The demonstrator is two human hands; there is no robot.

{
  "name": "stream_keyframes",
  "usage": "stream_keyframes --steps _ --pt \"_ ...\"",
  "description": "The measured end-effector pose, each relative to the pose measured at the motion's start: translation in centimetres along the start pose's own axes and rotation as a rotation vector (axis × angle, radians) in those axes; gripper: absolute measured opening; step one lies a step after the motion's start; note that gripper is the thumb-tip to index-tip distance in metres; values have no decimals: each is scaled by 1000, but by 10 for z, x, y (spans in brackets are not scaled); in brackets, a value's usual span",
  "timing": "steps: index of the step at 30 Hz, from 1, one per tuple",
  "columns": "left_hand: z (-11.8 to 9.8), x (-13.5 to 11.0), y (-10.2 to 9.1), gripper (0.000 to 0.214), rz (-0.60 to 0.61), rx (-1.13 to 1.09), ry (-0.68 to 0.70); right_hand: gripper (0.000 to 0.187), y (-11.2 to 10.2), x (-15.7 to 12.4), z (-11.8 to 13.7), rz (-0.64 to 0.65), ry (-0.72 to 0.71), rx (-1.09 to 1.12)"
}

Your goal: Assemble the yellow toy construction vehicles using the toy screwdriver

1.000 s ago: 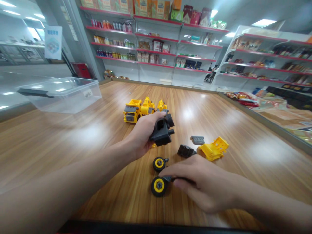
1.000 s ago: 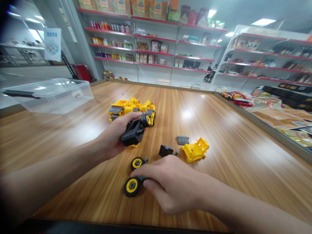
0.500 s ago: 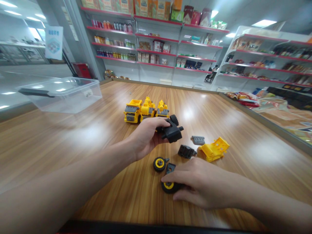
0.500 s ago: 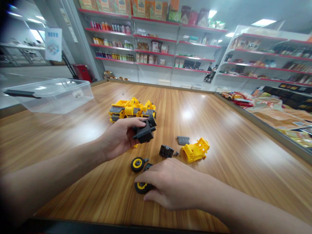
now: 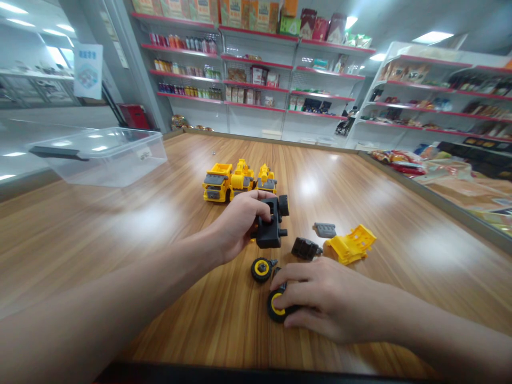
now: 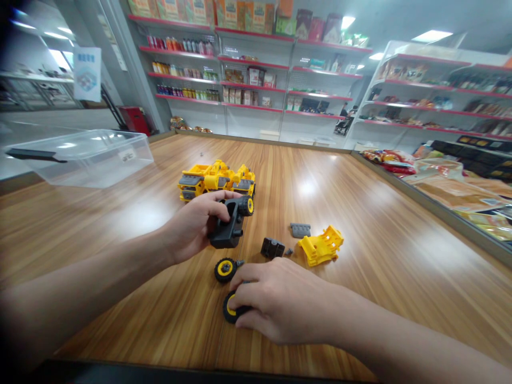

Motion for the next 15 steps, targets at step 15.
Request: stream_keyframes --steps 15 --pt "-9 4 -9 33 -55 -7 137 13 -59 -26 -15 -817 213 -52"
Point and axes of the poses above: each hand's wrist, its own x-axis towards the middle knuckle, its own y-axis out of the palm, z = x × y, the point moved 8 cm from there along x, towards the middle knuckle, and after that the axes turned 6 degrees about -y, right-handed, at the moved point
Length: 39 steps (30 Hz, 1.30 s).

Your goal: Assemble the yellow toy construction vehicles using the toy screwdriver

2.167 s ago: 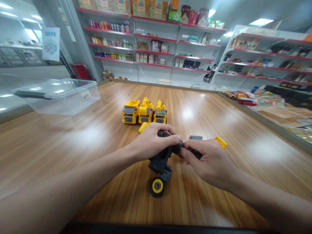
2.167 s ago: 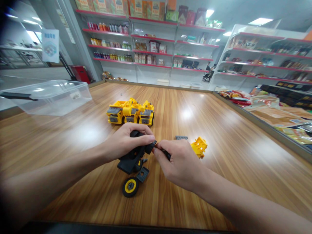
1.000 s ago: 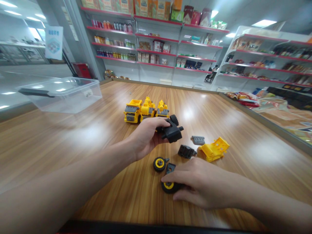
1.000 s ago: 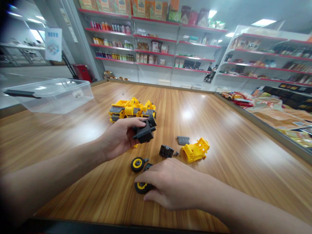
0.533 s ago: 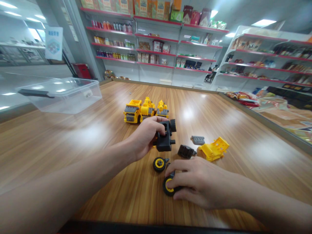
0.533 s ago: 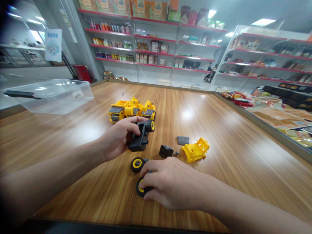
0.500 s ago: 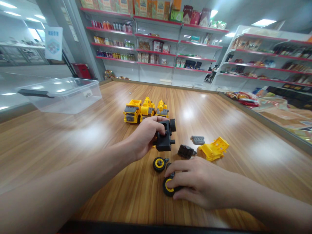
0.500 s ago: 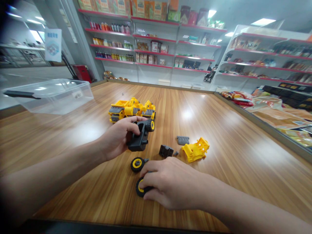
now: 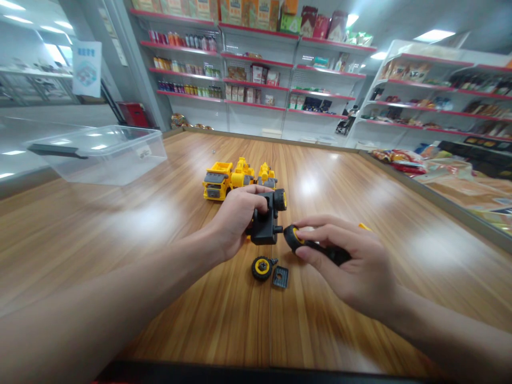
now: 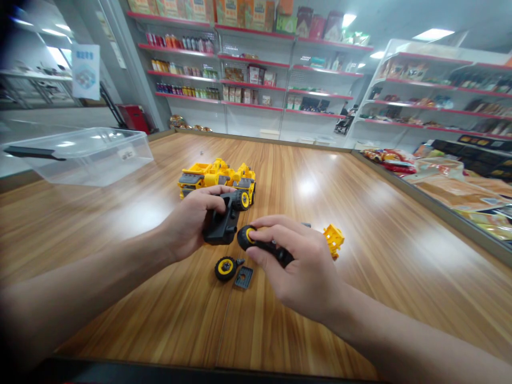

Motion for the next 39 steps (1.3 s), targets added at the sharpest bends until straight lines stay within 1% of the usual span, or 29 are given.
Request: stream_keyframes --steps 3,5,9,13,15,19,26,31,36,39 --pt "3 -1 6 25 39 -14 -38 10 -11 -2 -9 -114 136 1" --pt "4 -2 9 21 63 -21 -60 7 -13 -3 -12 -151 182 42" --pt "5 -5 15 19 115 -15 -77 7 -8 -2 -18 -146 253 142" --pt "8 -6 21 22 194 8 -88 11 -8 -4 -25 -162 313 178" --pt "8 -5 21 22 204 14 -81 11 -11 -4 -26 -183 314 170" --pt "9 -2 18 21 187 18 -65 11 -13 -4 -24 -204 309 158" --pt "13 0 18 20 163 11 -87 7 -8 -3 -22 -152 268 176" --pt "14 1 18 22 169 -7 -86 8 -7 -2 -23 -137 250 156" --pt "17 2 18 18 165 -9 -107 8 -2 -1 -22 -107 251 172" --pt "14 -1 20 19 198 -18 -88 9 -3 -2 -23 -124 253 160"
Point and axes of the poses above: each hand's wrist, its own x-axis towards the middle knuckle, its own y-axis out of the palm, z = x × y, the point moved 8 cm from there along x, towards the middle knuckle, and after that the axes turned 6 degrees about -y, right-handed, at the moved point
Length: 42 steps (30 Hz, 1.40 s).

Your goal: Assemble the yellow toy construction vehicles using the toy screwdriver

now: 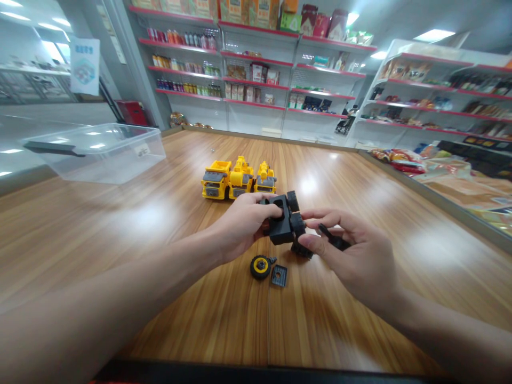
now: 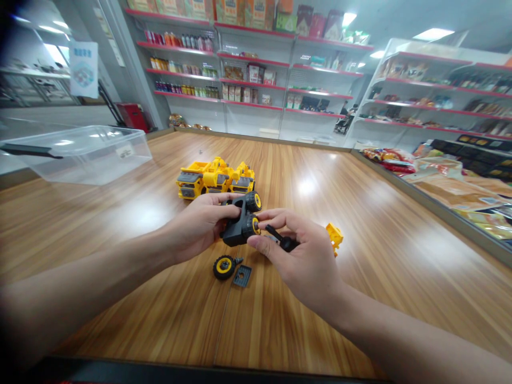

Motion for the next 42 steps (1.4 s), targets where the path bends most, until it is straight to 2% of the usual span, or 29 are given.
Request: stream_keyframes --steps 4,7,12,20,26,34,37,42 --pt "3 -8 16 20 197 -70 -83 11 -5 -1 -3 -48 4 -22" --pt "3 -13 21 34 256 -55 -92 12 -2 -1 -5 -24 6 -13" --pt "0 -11 16 48 217 24 -21 18 7 -1 -13 64 44 -1" --pt "-2 -11 13 50 169 59 -19 18 11 -3 -20 176 94 -147" --pt "-1 -13 16 47 201 72 -32 23 17 -2 -9 269 34 -166" --pt "0 -12 16 55 220 198 29 26 25 -3 -2 394 -24 -206" --pt "-4 -13 17 59 222 276 99 23 26 -4 -2 403 -21 -195" --pt "-19 -24 21 76 185 454 340 14 22 -5 -6 357 21 -155"
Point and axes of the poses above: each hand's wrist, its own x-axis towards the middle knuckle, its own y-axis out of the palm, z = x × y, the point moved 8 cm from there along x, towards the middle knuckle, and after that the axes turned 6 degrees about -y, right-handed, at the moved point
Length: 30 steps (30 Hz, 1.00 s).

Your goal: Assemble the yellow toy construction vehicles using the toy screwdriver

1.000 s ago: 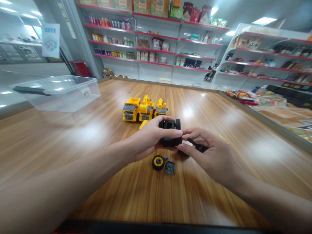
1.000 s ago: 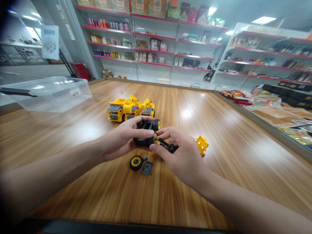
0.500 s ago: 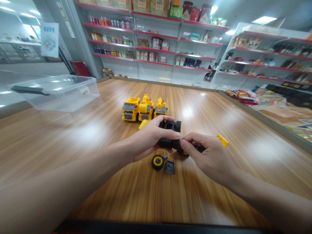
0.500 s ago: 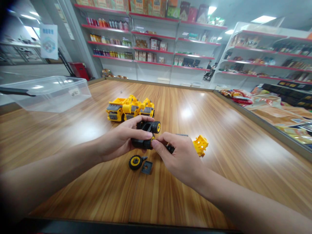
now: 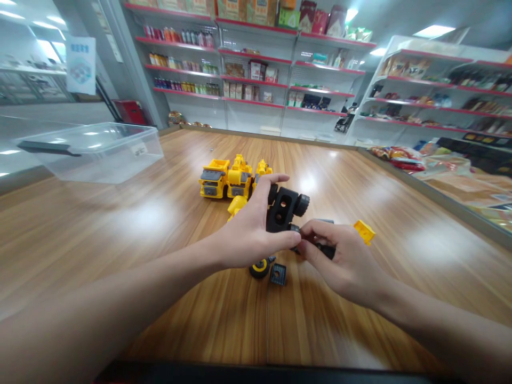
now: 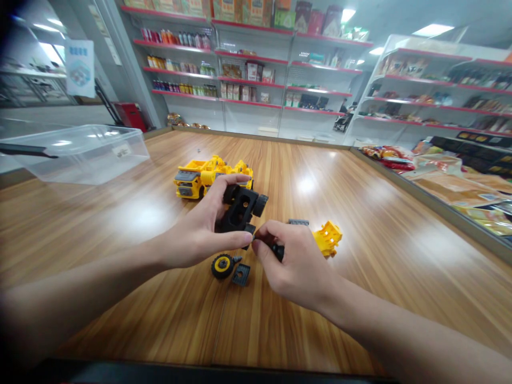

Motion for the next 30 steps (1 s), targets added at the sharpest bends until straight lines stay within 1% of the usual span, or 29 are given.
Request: stream_keyframes --steps 2,4,7,10,12,14,17,19,22,27,28,30 --pt "-4 -2 3 79 16 -1 49 17 -1 -1 -2 -11 12 -10" --pt "-4 -4 4 85 21 -35 61 25 0 -1 -2 0 22 -13" --pt "-2 -4 4 102 -5 -80 50 34 1 -1 -4 24 45 11" --pt "0 -3 3 109 -31 -113 15 29 -1 0 -3 11 42 12" --pt "1 -3 4 104 -23 -134 -18 22 -3 -1 -2 -5 36 7" --pt "2 -2 6 91 13 -153 -28 20 -4 -1 -1 -13 40 7" --pt "2 0 9 58 65 -182 -11 28 -3 -2 -1 1 53 3" --pt "2 0 9 47 71 -178 -10 33 -2 -2 -2 16 56 -4" --pt "3 1 8 47 54 -149 -18 33 0 -1 -4 24 62 -20" --pt "3 1 9 48 52 -129 -8 13 -1 -2 -9 -39 86 51" --pt "3 1 8 48 49 -125 -6 12 -2 -2 -9 -47 89 52" --pt "2 1 8 47 40 -114 -4 17 -4 -2 -9 -44 84 9"
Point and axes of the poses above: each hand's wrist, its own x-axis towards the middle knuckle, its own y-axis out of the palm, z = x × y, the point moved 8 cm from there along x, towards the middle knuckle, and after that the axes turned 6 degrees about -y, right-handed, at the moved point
